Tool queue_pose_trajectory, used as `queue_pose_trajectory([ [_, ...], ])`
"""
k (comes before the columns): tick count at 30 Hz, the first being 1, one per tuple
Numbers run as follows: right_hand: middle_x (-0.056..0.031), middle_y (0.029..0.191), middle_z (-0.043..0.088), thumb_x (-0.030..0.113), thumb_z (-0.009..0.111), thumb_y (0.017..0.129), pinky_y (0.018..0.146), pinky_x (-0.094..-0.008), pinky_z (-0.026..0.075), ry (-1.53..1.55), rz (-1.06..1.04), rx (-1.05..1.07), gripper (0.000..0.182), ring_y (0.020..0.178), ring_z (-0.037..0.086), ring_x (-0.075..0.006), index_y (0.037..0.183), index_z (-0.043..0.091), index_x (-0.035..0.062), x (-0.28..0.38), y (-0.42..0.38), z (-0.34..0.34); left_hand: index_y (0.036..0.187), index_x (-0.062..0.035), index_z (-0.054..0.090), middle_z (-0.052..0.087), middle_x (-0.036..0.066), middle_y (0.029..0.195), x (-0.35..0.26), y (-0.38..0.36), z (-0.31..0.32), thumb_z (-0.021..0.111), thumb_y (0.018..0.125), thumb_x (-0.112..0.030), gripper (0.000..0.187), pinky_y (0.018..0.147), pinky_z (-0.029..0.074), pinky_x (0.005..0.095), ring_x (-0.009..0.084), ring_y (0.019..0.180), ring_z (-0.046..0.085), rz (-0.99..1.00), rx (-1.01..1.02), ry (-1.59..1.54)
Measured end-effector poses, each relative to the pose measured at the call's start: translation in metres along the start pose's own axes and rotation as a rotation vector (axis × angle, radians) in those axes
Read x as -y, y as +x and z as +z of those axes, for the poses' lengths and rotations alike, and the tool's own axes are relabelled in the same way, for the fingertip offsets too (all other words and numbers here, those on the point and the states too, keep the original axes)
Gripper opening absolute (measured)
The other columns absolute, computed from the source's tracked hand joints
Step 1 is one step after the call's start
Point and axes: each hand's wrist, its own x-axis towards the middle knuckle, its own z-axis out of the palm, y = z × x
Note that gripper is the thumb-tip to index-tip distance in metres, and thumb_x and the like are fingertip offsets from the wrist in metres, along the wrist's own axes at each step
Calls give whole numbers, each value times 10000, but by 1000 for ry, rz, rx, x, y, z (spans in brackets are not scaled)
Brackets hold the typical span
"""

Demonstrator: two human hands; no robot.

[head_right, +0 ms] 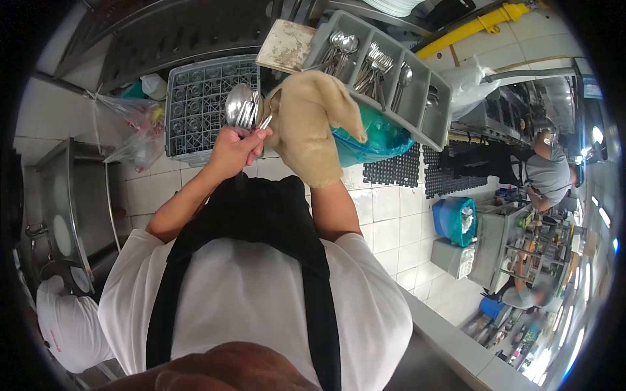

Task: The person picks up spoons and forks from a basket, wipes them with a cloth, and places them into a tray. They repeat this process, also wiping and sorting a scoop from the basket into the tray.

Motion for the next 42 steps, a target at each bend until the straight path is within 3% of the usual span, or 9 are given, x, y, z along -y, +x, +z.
queue_pose_trajectory([
  [9,-113,800,619,143,703,697,674,-385,494,29,-20,33,280,757,631,-263,921,580,30,26,-10,0,595,-13,603,546,16,504,12,6,5,608,943,-256,424,396,347,241,71,410,478,-55,5,-25],
  [14,-117,807,611,123,699,683,688,-379,494,5,117,-79,303,776,632,-265,943,573,31,1,12,-12,1014,50,670,689,76,747,1,-6,16,536,985,-274,351,476,457,230,101,483,563,-104,141,-86],
  [19,-120,813,604,103,694,669,703,-372,493,5,285,-91,330,794,634,-267,965,566,31,-5,27,-10,925,36,679,659,60,692,1,-14,10,543,979,-253,324,461,437,241,86,491,548,-70,146,82],
  [26,-124,823,593,74,688,650,723,-362,492,391,253,170,373,821,636,-270,996,556,31,30,-18,-4,712,-13,635,595,30,573,13,7,10,567,961,-248,349,411,393,269,99,410,486,-27,-2,95],
  [30,-30,654,571,124,746,611,648,-351,487,474,195,158,268,635,608,-221,759,528,76,21,-30,-1,935,-3,663,619,59,691,17,-1,3,541,985,-271,299,484,440,263,110,515,538,-215,102,-147],
  [32,-46,676,574,118,741,620,649,-354,488,549,181,104,274,657,608,-236,785,528,68,14,-25,-7,1065,3,650,632,79,773,20,-12,12,519,1000,-279,317,541,475,264,124,586,570,-194,131,-314],
  [33,-53,687,575,115,739,625,649,-356,489,539,173,56,278,667,607,-244,798,527,64,11,-18,-12,1239,10,568,665,127,937,25,-13,8,487,1015,-271,369,622,508,270,142,689,609,-239,199,-299],
  [38,-92,743,583,100,726,646,650,-364,493,69,89,-129,299,721,606,-281,861,526,44,2,5,-35,1128,3,555,687,180,1033,21,-26,19,504,1002,-273,308,609,517,276,151,682,631,-230,107,-364],
  [42,-123,787,589,88,716,664,651,-371,496,-126,-128,-105,319,765,605,-312,912,525,27,9,-18,-24,1023,-12,550,693,143,936,33,-9,8,545,981,-241,232,574,517,272,156,666,640,-146,95,-226],
])
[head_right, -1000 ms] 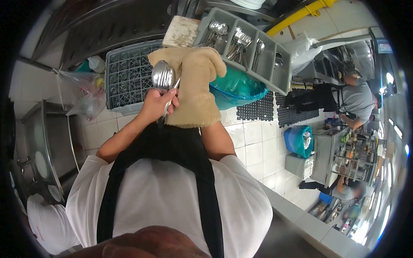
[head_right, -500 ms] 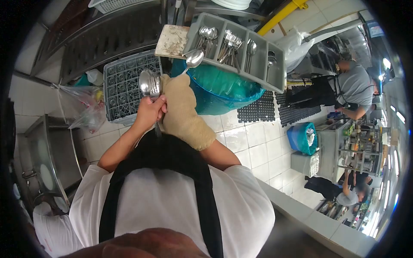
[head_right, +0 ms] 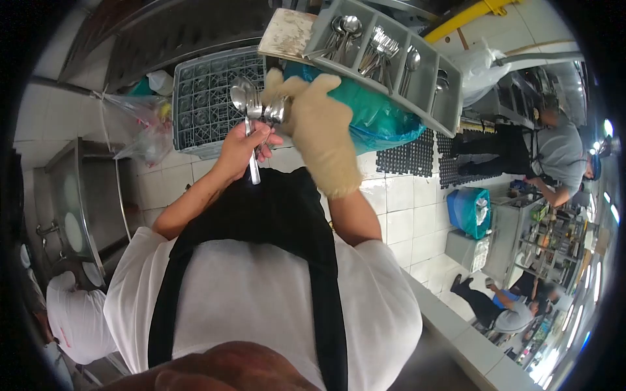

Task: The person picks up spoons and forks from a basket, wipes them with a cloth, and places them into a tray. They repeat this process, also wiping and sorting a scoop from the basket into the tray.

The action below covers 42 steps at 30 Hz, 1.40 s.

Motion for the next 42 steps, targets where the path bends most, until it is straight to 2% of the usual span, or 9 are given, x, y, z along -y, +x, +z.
queue_pose_trajectory([
  [3,-147,821,593,79,708,677,652,-376,498,-3,-64,69,335,797,604,-334,950,524,15,15,-9,0,1017,-21,554,680,115,875,0,7,2,565,972,-223,207,550,500,261,142,643,627,-21,-32,-60],
  [6,-137,820,616,58,681,747,685,-350,516,138,149,275,285,797,622,-323,965,503,9,26,-4,-28,1006,-34,569,661,85,830,-11,4,14,562,979,-252,220,502,458,248,117,577,582,-80,-115,-121],
  [12,-148,837,632,139,752,753,699,-384,514,832,379,-228,362,776,635,-325,936,478,-9,11,-8,13,984,-43,600,613,43,721,-2,-1,7,584,964,-295,253,462,417,228,91,519,517,-133,112,-205],
  [14,-153,844,636,145,761,744,685,-393,509,814,322,-282,376,772,634,-325,942,482,-11,3,-14,21,936,-33,634,564,9,675,-1,3,13,595,958,-270,242,462,402,215,73,516,491,-70,87,-142],
  [18,-164,862,641,106,739,711,639,-402,489,268,36,-11,374,772,627,-324,987,515,-8,-2,-23,24,927,-33,620,565,14,654,-2,18,21,573,969,-240,217,460,409,230,71,511,488,133,-46,79],
  [23,-119,812,621,117,736,653,598,-408,466,283,-48,82,362,766,624,-321,964,582,12,-5,-22,-21,846,-17,620,551,28,580,-21,0,27,561,949,-222,237,438,419,257,92,461,508,113,14,307],
  [30,-102,765,619,137,663,726,574,-400,476,-40,339,45,241,718,629,-304,930,592,30,-20,8,-6,862,-10,620,558,22,591,-18,-11,22,554,959,-239,257,448,423,253,88,467,512,126,-63,351],
  [36,-88,725,617,154,602,787,554,-393,485,151,218,124,156,677,634,-289,900,601,45,7,-9,6,908,3,627,614,26,684,-11,1,26,517,988,-219,260,473,428,219,74,536,542,127,25,293],
  [42,-74,685,615,171,540,849,534,-387,494,70,438,86,132,637,639,-275,871,610,61,-18,11,10,955,-5,619,643,38,728,-6,-10,29,488,1005,-228,263,478,434,213,70,536,547,37,148,243],
])
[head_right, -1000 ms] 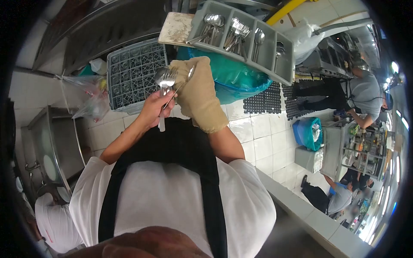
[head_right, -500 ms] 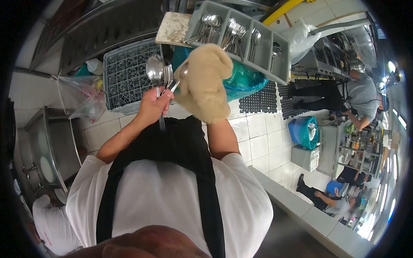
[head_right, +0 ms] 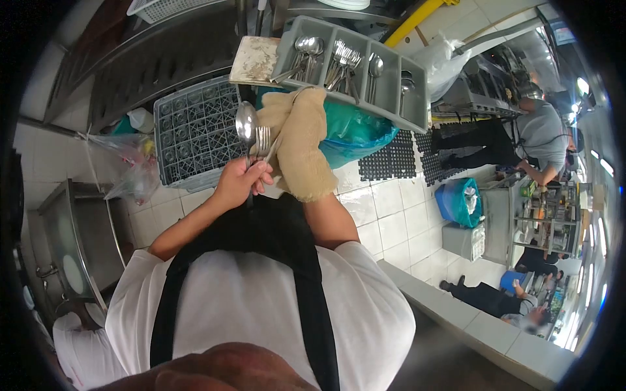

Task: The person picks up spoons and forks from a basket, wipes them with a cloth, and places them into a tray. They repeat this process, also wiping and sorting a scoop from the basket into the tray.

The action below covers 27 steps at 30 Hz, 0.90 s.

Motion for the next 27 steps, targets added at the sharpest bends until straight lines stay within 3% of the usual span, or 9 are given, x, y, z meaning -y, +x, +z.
queue_pose_trajectory([
  [5,-62,651,613,185,488,901,517,-381,501,-48,47,312,179,603,643,-262,846,618,74,26,-12,-1,866,-15,611,604,27,649,-6,15,-12,513,997,-232,272,442,407,227,68,477,492,51,-191,-5],
  [7,-75,641,587,189,594,829,567,-367,494,38,-138,369,125,650,634,-250,814,594,66,41,-25,-29,862,-19,606,588,18,636,3,22,-20,514,997,-228,265,426,389,225,66,470,482,72,-205,-102],
  [8,-105,655,566,212,672,773,628,-352,492,76,-355,240,194,694,620,-245,807,567,52,30,-33,-18,939,-11,623,592,27,661,6,21,-23,509,1004,-259,280,412,374,222,67,458,463,39,-205,-138],
  [10,-129,645,550,193,723,725,677,-344,498,257,-465,107,240,715,617,-259,776,551,34,23,-39,-13,1031,-11,616,581,22,676,3,12,-19,485,1015,-293,312,406,361,225,61,454,439,-13,-147,-199],
  [12,-114,599,562,112,668,742,651,-358,515,525,-253,107,131,668,641,-300,729,571,25,19,-28,-18,1157,6,601,626,49,760,4,5,-16,462,1020,-334,392,436,402,228,66,491,487,-59,-79,-234],
  [14,-101,657,571,90,680,717,657,-360,518,495,-143,29,144,711,651,-316,767,564,21,28,-22,-30,1150,9,597,660,89,833,1,0,-11,472,1017,-324,379,472,443,233,87,522,529,-88,-81,-296],
  [16,-88,819,578,127,759,652,696,-350,508,175,-140,-114,345,846,646,-306,889,530,23,40,-18,-44,1168,10,587,690,139,955,3,-2,-11,479,1013,-291,356,553,506,245,119,607,607,-99,-80,-354],
  [17,-91,814,578,122,752,648,685,-352,506,103,-142,-138,338,830,642,-307,887,534,26,34,-14,-44,1163,8,574,689,145,962,4,-1,-12,482,1011,-279,337,557,509,247,123,612,614,-95,-91,-343],
  [27,-118,758,580,77,684,609,579,-370,491,84,-523,89,286,667,600,-319,873,577,53,14,-39,7,1018,-37,450,609,102,932,10,18,-25,480,1012,-203,169,561,550,297,196,719,687,66,-238,-253],
])
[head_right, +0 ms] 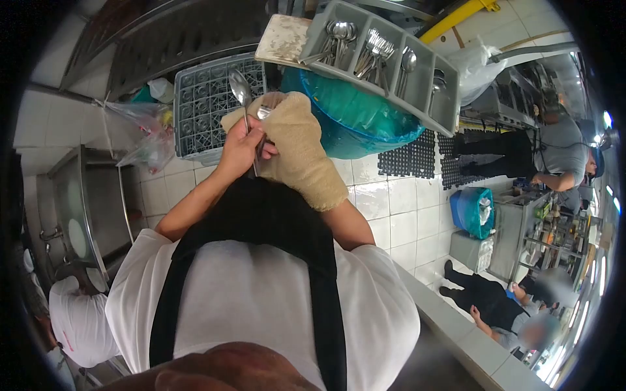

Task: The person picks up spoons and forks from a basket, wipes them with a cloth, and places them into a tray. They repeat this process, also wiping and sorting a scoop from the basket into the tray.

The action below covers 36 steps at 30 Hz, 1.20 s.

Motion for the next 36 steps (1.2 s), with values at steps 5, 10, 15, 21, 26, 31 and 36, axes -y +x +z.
queue_pose_trajectory([
  [5,-143,762,595,111,676,648,582,-368,505,-2,51,-37,298,667,621,-324,908,568,16,-7,3,0,1016,-25,466,618,99,888,-2,-3,10,489,1008,-219,195,555,541,291,180,665,659,24,-75,-45],
  [10,-169,765,610,145,667,686,585,-366,519,-26,123,-70,325,667,641,-329,943,559,-21,-17,1,-12,960,-26,520,598,51,703,-12,-24,22,507,991,-200,177,471,460,258,113,521,560,-54,40,180],
  [15,-195,769,625,179,659,725,589,-364,533,-210,399,-159,364,667,661,-334,978,550,-59,-39,10,-23,870,-23,536,570,33,646,-21,-27,19,531,968,-190,195,438,415,255,90,472,509,-12,36,331],
  [21,-230,775,643,243,651,769,606,-375,550,-391,703,-28,440,669,679,-353,1052,555,-80,-54,31,-5,870,-26,532,579,29,652,-14,-26,10,542,966,-205,203,442,417,252,81,470,505,61,-6,320],
  [26,-226,777,636,252,647,761,619,-414,530,16,325,4,429,666,653,-365,1073,586,-36,-14,13,7,900,-24,552,626,44,725,-5,-21,13,520,985,-200,198,482,440,238,78,526,536,62,89,290],
  [31,-191,774,612,170,639,733,591,-433,486,130,390,-121,310,653,617,-339,979,590,-13,-25,15,-8,902,-23,554,667,71,789,-4,-31,25,500,1000,-176,189,507,475,220,75,546,551,-13,185,206],
  [36,-156,771,588,88,631,705,563,-452,443,823,436,140,200,641,581,-313,885,595,10,-42,-9,40,898,-23,566,673,64,757,-8,-13,21,523,990,-196,201,486,476,230,73,538,558,42,79,249],
])
